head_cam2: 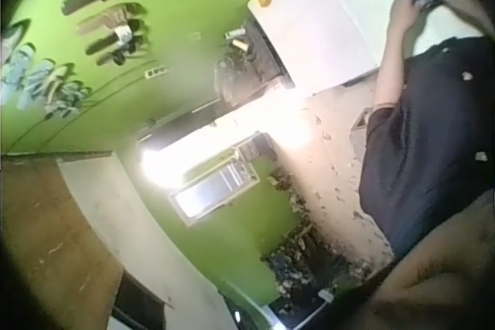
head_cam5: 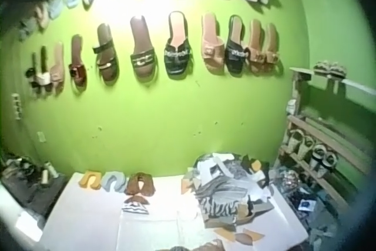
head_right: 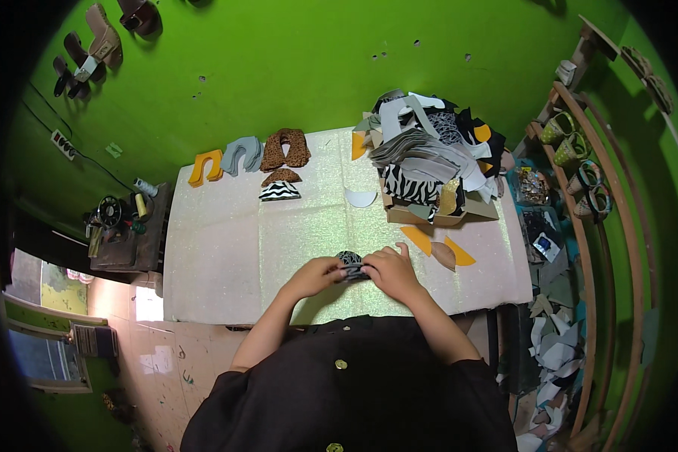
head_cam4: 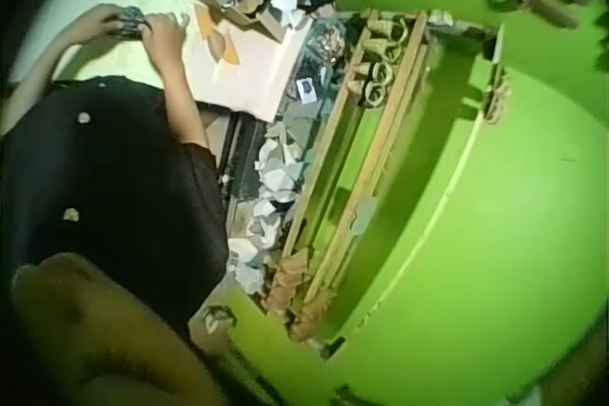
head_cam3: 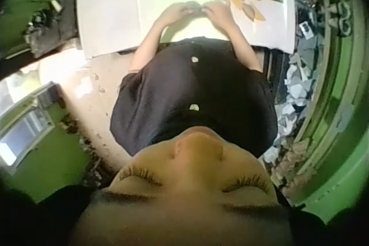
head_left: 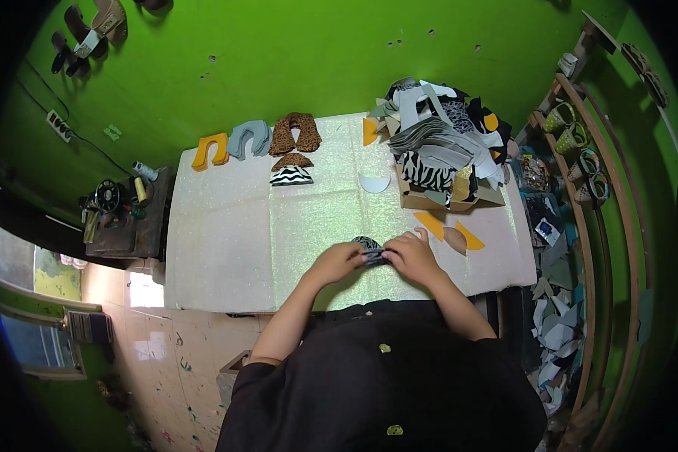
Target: Sorting and organizing various patterned fabric components for shoe manufacturing into a box.
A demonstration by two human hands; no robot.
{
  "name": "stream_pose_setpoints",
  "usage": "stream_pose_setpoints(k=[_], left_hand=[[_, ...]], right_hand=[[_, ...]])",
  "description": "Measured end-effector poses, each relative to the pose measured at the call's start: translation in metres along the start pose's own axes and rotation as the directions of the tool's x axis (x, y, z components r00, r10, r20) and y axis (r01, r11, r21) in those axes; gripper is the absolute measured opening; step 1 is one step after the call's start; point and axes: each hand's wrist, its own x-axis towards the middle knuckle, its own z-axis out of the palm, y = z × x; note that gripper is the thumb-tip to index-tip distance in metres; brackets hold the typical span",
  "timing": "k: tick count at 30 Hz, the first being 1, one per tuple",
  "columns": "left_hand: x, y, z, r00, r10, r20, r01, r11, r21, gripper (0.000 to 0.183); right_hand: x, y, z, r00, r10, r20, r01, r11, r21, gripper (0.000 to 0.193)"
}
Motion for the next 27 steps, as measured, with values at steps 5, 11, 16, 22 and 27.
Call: stream_pose_setpoints(k=[5, 11, 16, 22, 27], left_hand=[[0.021, -0.020, -0.007, 0.871, 0.294, -0.394, -0.081, 0.876, 0.475, 0.013], [0.049, -0.053, 0.011, 0.815, 0.247, -0.524, 0.016, 0.894, 0.447, 0.013], [0.061, -0.074, 0.021, 0.814, 0.072, -0.577, 0.143, 0.937, 0.318, 0.018], [0.066, -0.072, -0.010, 0.835, -0.227, -0.501, 0.398, 0.878, 0.267, 0.021], [0.071, -0.076, -0.011, 0.729, -0.124, -0.673, 0.399, 0.876, 0.271, 0.034]], right_hand=[[0.025, 0.023, 0.034, 0.953, 0.013, -0.303, -0.044, 0.994, -0.095, 0.010], [0.053, 0.046, 0.073, 0.935, 0.040, -0.352, -0.105, 0.980, -0.170, 0.014], [0.061, 0.042, 0.077, 0.952, 0.128, -0.279, -0.167, 0.978, -0.121, 0.022], [0.032, 0.030, 0.016, 0.838, 0.004, -0.546, -0.154, 0.961, -0.229, 0.033], [0.007, 0.065, -0.007, 0.508, 0.195, -0.839, -0.486, 0.869, -0.092, 0.033]])
